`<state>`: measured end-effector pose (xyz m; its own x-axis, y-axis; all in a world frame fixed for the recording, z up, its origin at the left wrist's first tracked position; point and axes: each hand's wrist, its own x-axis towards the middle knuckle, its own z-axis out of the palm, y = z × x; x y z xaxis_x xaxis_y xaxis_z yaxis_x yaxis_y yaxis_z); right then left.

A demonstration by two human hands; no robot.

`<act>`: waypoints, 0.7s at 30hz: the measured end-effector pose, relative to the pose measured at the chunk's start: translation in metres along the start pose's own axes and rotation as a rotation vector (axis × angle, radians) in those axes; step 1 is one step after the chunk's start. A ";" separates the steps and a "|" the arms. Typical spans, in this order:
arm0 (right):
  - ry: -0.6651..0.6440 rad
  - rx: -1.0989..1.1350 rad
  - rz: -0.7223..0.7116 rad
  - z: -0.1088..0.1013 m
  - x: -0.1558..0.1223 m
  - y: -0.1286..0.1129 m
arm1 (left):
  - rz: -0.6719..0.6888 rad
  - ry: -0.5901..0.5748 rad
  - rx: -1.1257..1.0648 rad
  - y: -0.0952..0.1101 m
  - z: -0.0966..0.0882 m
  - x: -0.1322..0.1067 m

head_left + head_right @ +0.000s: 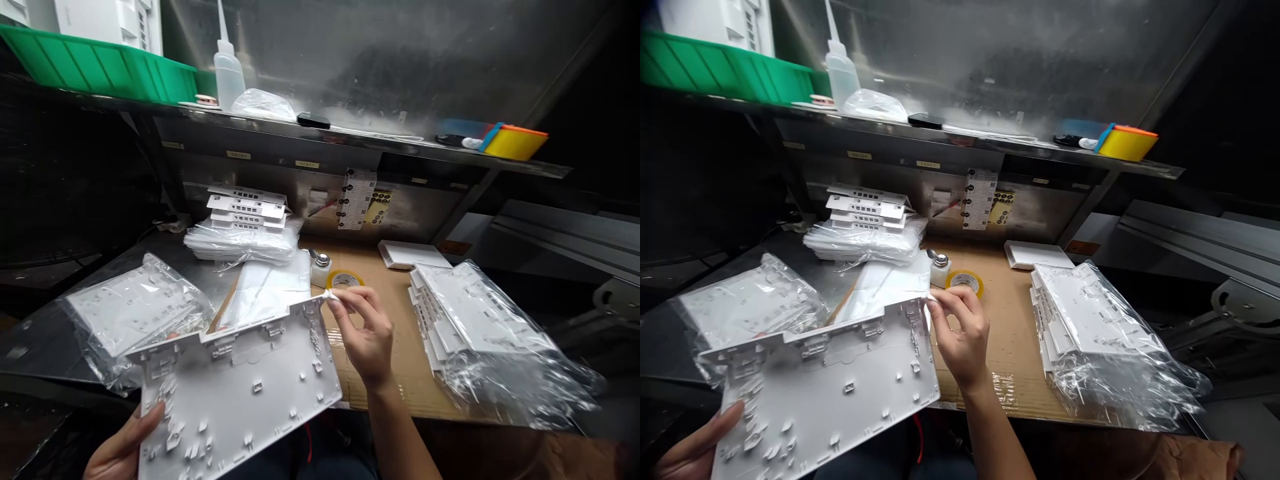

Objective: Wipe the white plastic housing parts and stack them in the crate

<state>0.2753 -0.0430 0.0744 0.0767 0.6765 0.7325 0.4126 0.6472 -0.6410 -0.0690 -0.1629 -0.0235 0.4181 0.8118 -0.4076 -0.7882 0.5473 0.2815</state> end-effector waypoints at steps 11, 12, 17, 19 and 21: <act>0.099 -0.100 -0.041 -0.014 -0.006 0.020 | 0.430 -0.143 -0.016 -0.043 0.085 0.029; 0.093 -0.114 -0.040 -0.015 -0.006 0.023 | 0.446 -0.146 -0.006 -0.044 0.091 0.031; 0.064 -0.257 -0.043 -0.008 -0.003 0.030 | 0.486 -0.088 0.028 -0.052 0.114 0.032; 0.076 -0.186 -0.041 0.000 -0.004 0.016 | 0.480 -0.047 0.006 -0.058 0.123 0.034; 0.035 -0.050 -0.060 0.010 -0.007 -0.009 | 0.507 0.004 -0.001 -0.066 0.132 0.038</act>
<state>0.2618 -0.0500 0.0721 0.0815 0.6238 0.7773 0.4618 0.6675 -0.5841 0.0585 -0.1411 0.0572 -0.0192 0.9746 -0.2231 -0.8920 0.0841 0.4442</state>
